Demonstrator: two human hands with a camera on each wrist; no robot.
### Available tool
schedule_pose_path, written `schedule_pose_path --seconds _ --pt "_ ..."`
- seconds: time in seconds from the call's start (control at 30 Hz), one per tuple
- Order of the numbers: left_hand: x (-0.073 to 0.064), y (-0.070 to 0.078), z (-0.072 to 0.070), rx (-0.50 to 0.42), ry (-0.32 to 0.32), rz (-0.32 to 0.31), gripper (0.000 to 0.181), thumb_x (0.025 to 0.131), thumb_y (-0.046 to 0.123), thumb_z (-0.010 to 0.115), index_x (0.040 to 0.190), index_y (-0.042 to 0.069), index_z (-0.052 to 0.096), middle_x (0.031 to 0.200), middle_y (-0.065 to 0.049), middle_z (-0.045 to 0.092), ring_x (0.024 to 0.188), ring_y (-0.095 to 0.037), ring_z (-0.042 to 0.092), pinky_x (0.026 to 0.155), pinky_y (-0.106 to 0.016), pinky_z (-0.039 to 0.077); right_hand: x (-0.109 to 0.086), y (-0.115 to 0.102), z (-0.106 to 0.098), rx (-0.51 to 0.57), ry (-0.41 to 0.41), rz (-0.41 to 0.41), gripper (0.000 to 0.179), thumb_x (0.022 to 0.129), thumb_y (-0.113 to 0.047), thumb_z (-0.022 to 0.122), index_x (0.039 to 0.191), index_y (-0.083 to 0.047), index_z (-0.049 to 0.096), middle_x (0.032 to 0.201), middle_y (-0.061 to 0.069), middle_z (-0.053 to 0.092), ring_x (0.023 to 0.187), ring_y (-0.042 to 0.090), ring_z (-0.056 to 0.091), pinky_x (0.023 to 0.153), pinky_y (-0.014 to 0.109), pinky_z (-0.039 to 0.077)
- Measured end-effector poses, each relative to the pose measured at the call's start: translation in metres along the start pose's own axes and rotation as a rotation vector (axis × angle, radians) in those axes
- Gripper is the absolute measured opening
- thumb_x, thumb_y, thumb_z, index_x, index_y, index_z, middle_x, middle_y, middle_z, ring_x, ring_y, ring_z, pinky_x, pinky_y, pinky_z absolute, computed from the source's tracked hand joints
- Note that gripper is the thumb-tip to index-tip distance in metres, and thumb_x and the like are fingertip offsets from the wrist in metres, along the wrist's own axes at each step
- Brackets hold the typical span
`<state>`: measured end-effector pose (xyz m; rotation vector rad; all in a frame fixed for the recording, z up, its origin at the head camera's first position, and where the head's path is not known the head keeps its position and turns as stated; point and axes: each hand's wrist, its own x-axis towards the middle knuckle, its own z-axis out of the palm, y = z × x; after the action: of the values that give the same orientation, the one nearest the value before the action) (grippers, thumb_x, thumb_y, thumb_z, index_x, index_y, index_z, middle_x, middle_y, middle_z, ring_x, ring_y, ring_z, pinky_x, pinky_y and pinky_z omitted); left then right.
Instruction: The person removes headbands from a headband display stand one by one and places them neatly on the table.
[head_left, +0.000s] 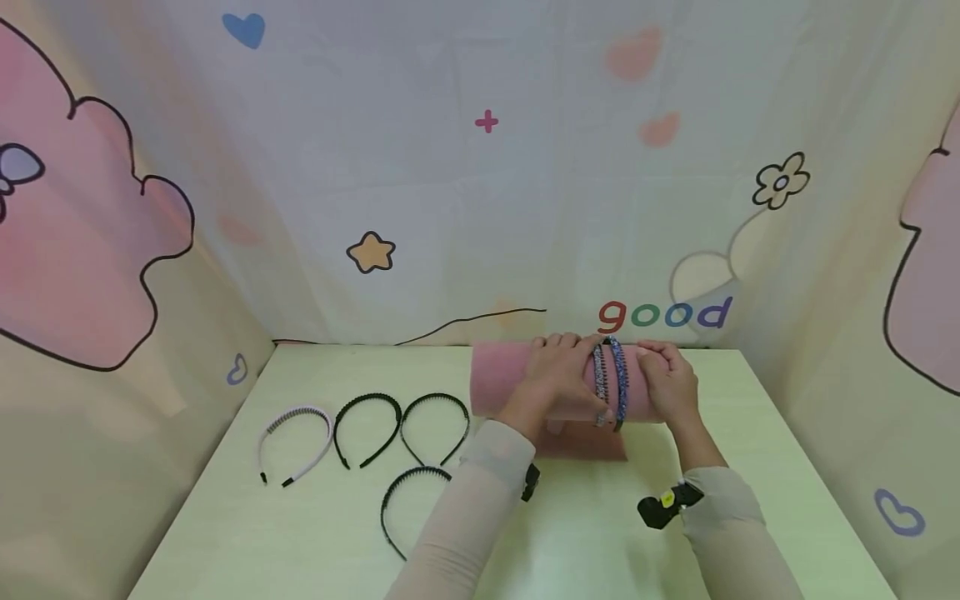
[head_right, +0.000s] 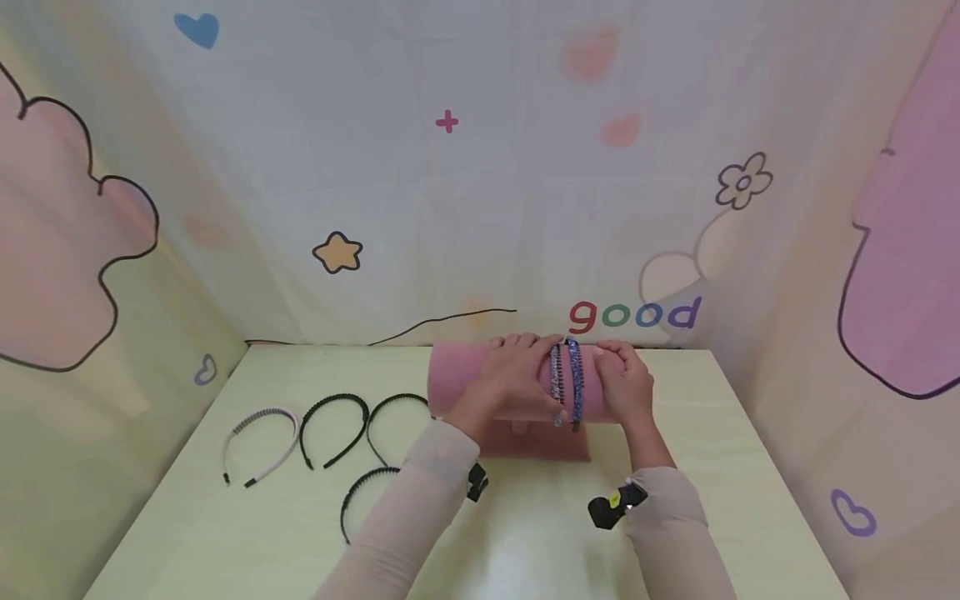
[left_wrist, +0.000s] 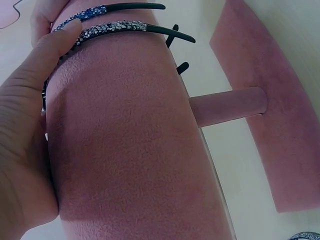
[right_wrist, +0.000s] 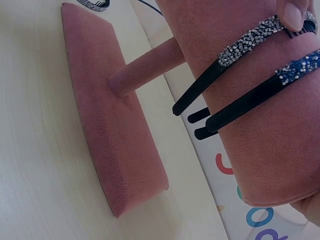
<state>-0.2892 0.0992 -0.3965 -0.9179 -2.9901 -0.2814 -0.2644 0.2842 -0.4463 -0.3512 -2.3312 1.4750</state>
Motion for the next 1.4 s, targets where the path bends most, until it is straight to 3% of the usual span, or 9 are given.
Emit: schedule_pose_path --seconds 0.6,0.83,1.13,1.4 --pt "-0.001 0.003 0.003 0.059 -0.013 -0.015 0.116 0.058 0.071 0.070 0.149 0.025 0.016 0.139 0.006 0.035 0.124 -0.015 0.029 0.103 -0.038 0.019 -0.002 -0.003 -0.002 -0.007 -0.005 -0.002 0.040 0.093 -0.040 0.047 0.118 -0.012 0.059 0.118 0.016 0.057 0.093 0.027 0.050 0.076 0.040 0.039" --pt "-0.002 0.004 -0.001 0.031 -0.025 -0.025 0.114 0.059 0.065 0.073 0.149 0.023 0.018 0.140 0.005 0.035 0.125 -0.016 0.029 0.103 -0.039 0.019 -0.001 -0.003 -0.003 0.001 -0.009 0.000 0.041 0.093 -0.041 0.046 0.119 -0.011 0.058 0.119 0.016 0.057 0.095 0.028 0.051 0.077 0.040 0.039" --pt "-0.005 0.003 -0.002 0.022 -0.035 -0.081 0.112 0.057 0.065 0.075 0.148 0.030 0.018 0.138 0.005 0.037 0.123 -0.018 0.030 0.104 -0.042 0.018 0.000 0.000 -0.002 0.001 0.001 -0.021 0.048 0.092 -0.049 0.047 0.117 -0.010 0.058 0.117 0.016 0.058 0.096 0.028 0.050 0.080 0.042 0.037" --pt "-0.009 -0.009 -0.001 0.030 0.003 -0.102 0.115 0.051 0.069 0.075 0.146 0.037 0.019 0.135 0.004 0.039 0.121 -0.019 0.033 0.102 -0.046 0.019 0.001 0.001 -0.001 0.000 -0.005 -0.037 0.044 0.092 -0.045 0.051 0.116 -0.009 0.058 0.117 0.017 0.058 0.097 0.030 0.051 0.080 0.044 0.038"
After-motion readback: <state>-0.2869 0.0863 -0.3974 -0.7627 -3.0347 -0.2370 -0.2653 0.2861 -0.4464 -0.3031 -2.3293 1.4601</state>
